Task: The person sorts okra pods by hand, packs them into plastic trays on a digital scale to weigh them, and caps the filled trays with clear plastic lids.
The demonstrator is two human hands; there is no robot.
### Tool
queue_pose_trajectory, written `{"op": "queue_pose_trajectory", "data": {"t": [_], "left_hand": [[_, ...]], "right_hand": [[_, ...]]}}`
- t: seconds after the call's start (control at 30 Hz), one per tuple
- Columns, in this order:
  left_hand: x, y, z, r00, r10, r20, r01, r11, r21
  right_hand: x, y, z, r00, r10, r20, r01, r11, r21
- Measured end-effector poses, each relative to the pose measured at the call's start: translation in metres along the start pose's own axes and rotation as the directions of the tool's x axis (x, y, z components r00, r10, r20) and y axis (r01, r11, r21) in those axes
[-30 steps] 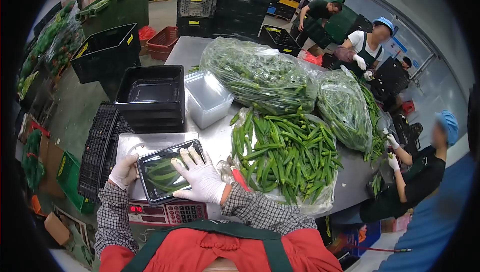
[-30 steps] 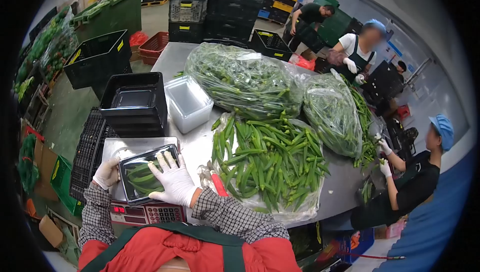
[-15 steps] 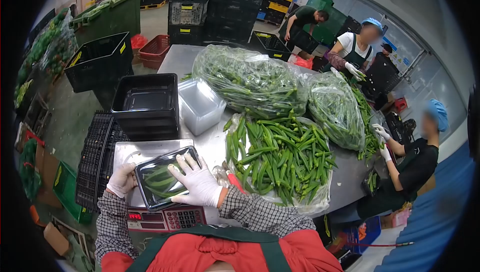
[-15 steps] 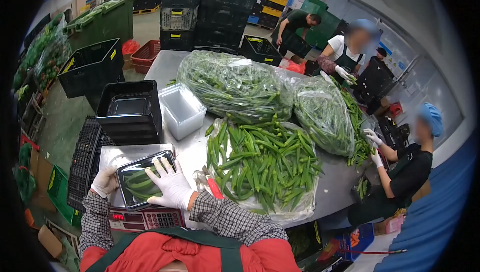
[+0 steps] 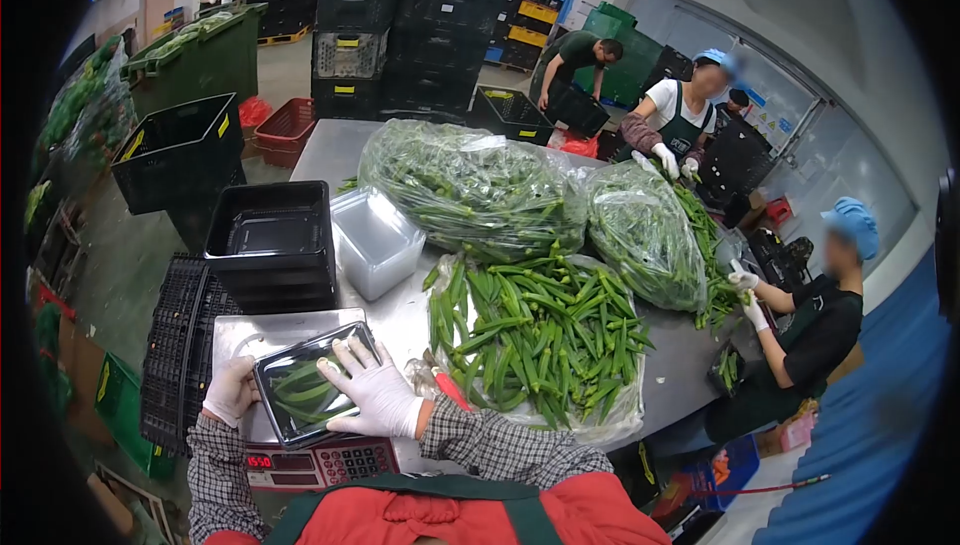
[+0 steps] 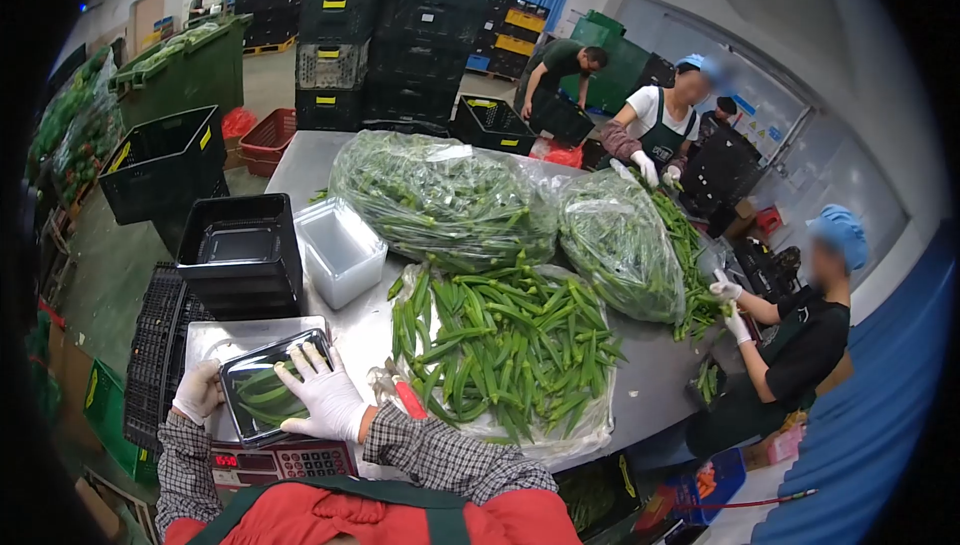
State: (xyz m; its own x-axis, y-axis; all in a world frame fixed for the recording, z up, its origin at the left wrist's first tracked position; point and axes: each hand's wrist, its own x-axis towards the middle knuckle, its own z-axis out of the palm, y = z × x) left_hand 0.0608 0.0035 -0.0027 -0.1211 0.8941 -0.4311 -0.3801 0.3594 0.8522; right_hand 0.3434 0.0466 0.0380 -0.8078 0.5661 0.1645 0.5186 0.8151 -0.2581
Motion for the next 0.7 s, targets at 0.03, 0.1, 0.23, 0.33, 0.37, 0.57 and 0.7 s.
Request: {"op": "queue_pose_trajectory", "data": {"t": [0.03,0.1,0.23,0.33,0.37,0.57,0.7], "left_hand": [[0.004,-0.002,-0.011,1.0,0.017,-0.01,-0.016,0.997,0.079],[0.006,-0.005,-0.013,0.964,0.222,-0.149,-0.142,0.897,0.419],[-0.037,0.027,0.064,0.53,0.824,0.201,-0.566,0.167,0.807],[-0.037,0.027,0.083,0.744,0.48,0.465,-0.516,-0.029,0.856],[-0.037,0.021,0.087,0.762,0.496,0.417,-0.437,-0.08,0.896],[-0.038,0.043,0.094,0.736,0.53,0.421,-0.498,0.003,0.867],[-0.045,0.081,0.119,0.763,0.533,0.365,-0.598,0.369,0.712]], "right_hand": [[0.0,0.001,-0.001,1.0,-0.001,0.0,0.001,1.0,0.0],[0.0,-0.003,-0.01,0.998,0.021,0.058,-0.021,1.0,0.0],[0.0,-0.002,-0.008,0.998,0.027,0.05,-0.027,1.0,-0.002],[-0.004,-0.002,-0.006,1.0,0.003,0.009,-0.003,1.0,0.02],[-0.003,0.0,-0.009,1.0,-0.003,-0.004,0.003,1.0,0.031],[-0.028,0.1,-0.081,0.85,0.273,-0.451,0.089,0.769,0.633],[-0.085,0.181,-0.161,0.624,0.721,-0.302,-0.01,0.394,0.919]]}}
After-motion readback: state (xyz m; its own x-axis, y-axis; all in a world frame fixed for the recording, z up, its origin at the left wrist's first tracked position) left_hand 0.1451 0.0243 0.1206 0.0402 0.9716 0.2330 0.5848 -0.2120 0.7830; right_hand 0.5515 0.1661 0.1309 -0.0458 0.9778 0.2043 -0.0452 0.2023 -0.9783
